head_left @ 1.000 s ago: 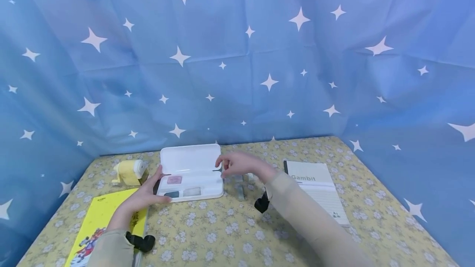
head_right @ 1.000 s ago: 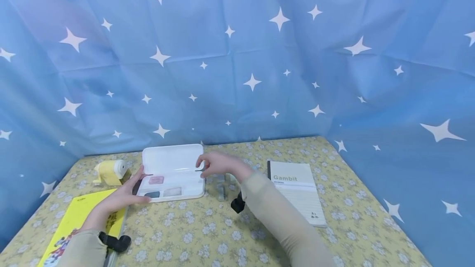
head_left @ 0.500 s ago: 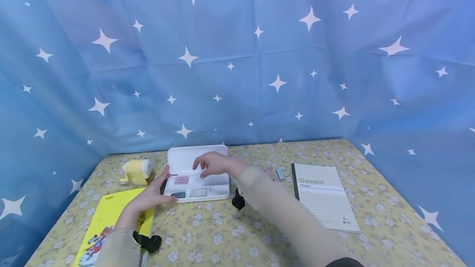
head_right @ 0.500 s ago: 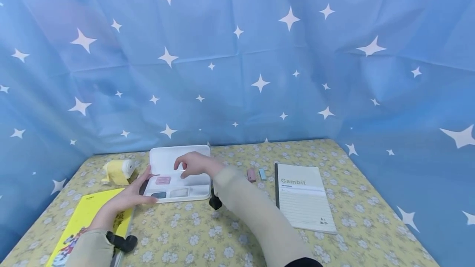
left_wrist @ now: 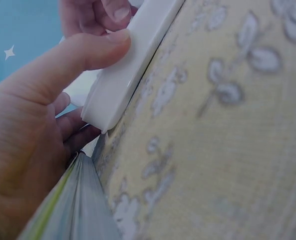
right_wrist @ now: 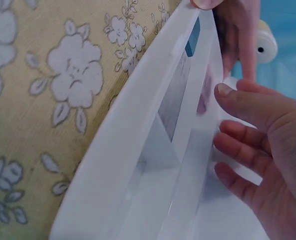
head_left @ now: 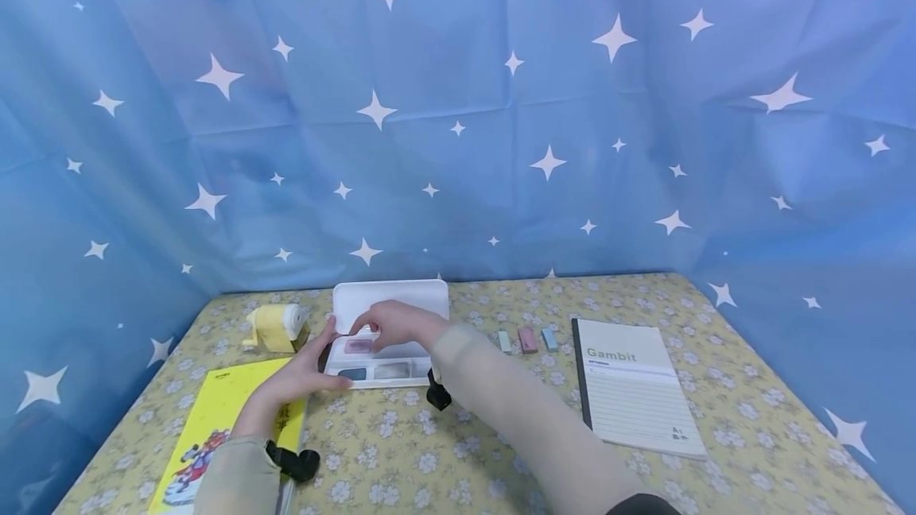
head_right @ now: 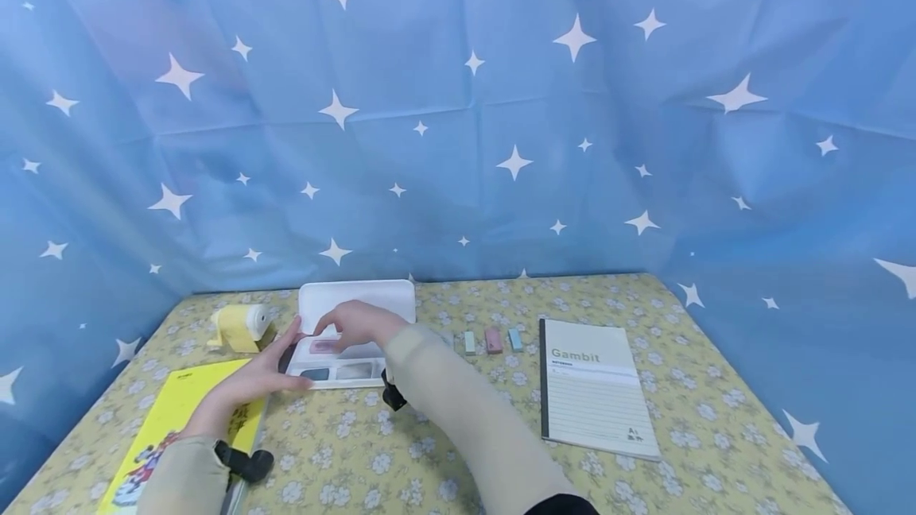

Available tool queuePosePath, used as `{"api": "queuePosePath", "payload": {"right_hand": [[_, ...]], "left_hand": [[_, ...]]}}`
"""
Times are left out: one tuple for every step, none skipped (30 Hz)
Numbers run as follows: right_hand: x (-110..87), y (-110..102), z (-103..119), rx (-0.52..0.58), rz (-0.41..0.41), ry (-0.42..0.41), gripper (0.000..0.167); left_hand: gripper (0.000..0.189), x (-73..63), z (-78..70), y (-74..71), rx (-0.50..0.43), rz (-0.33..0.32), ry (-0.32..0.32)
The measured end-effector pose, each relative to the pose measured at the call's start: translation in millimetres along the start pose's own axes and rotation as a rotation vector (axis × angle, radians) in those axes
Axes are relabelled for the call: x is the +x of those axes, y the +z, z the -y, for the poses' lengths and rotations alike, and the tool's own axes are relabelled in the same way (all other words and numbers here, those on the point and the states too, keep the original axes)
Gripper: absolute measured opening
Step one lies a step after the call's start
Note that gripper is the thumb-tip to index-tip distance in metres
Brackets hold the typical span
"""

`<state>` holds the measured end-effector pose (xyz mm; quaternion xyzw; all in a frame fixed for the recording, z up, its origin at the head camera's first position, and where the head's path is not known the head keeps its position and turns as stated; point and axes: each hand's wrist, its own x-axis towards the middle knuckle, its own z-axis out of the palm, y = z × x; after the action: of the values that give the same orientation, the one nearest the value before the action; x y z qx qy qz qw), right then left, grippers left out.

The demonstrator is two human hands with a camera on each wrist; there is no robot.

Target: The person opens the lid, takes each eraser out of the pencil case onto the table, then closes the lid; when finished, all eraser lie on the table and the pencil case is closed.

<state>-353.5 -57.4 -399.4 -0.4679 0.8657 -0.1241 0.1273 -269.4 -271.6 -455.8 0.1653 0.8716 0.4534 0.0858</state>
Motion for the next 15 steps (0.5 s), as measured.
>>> {"api": "queuePosePath", "payload": {"right_hand": [[1.0,0.2,0.8,-0.022,0.003,0.004,0.041],[1.8,0.7,1.4,-0.042,0.004,0.008,0.041],[2.6,1.2,1.9,-0.065,0.006,0.012,0.041],[3.4,1.8,2.2,-0.086,0.008,0.017,0.041],[4.2,2.6,2.4,-0.103,0.009,0.021,0.041],[5.1,3.6,2.5,-0.119,0.011,0.025,0.042],[6.1,4.5,2.4,-0.139,0.015,0.026,0.042],[7.0,5.5,2.5,-0.154,0.016,0.024,0.043],[8.2,6.5,2.5,-0.169,0.019,0.023,0.043],[9.3,7.4,2.6,-0.177,0.02,0.023,0.044],[10.4,8.4,2.8,-0.186,0.022,0.02,0.044],[11.6,9.3,3.0,-0.198,0.025,0.017,0.045],[12.7,10.1,3.4,-0.206,0.029,0.016,0.045],[13.7,10.9,3.8,-0.212,0.031,0.016,0.045],[14.6,11.4,4.4,-0.222,0.035,0.018,0.046]], "left_hand": [[0.115,0.0,-0.2,0.0,-0.002,0.001,0.0],[0.115,0.0,-0.6,-0.1,-0.002,0.001,0.001],[0.115,0.0,-1.2,-0.2,-0.003,-0.001,0.001],[0.115,0.1,-2.1,-0.5,0.004,0.0,0.007],[0.115,0.0,-2.7,-0.7,0.008,-0.001,0.009],[0.115,-0.1,-3.4,-0.9,0.01,-0.001,0.012],[0.114,-0.3,-4.0,-1.2,0.009,-0.003,0.013],[0.115,-0.3,-4.6,-1.3,0.013,-0.003,0.016],[0.114,-0.4,-4.8,-1.5,0.019,-0.004,0.018],[0.114,-0.4,-5.0,-1.5,0.019,-0.004,0.018],[0.114,-0.5,-4.8,-1.3,0.014,-0.003,0.017],[0.114,-0.4,-4.7,-1.3,0.015,-0.002,0.018],[0.114,-0.4,-4.6,-1.2,0.014,-0.005,0.012],[0.114,-0.2,-4.5,-1.1,0.01,-0.005,0.007],[0.114,-0.1,-4.4,-1.0,0.005,-0.005,0.003]]}}
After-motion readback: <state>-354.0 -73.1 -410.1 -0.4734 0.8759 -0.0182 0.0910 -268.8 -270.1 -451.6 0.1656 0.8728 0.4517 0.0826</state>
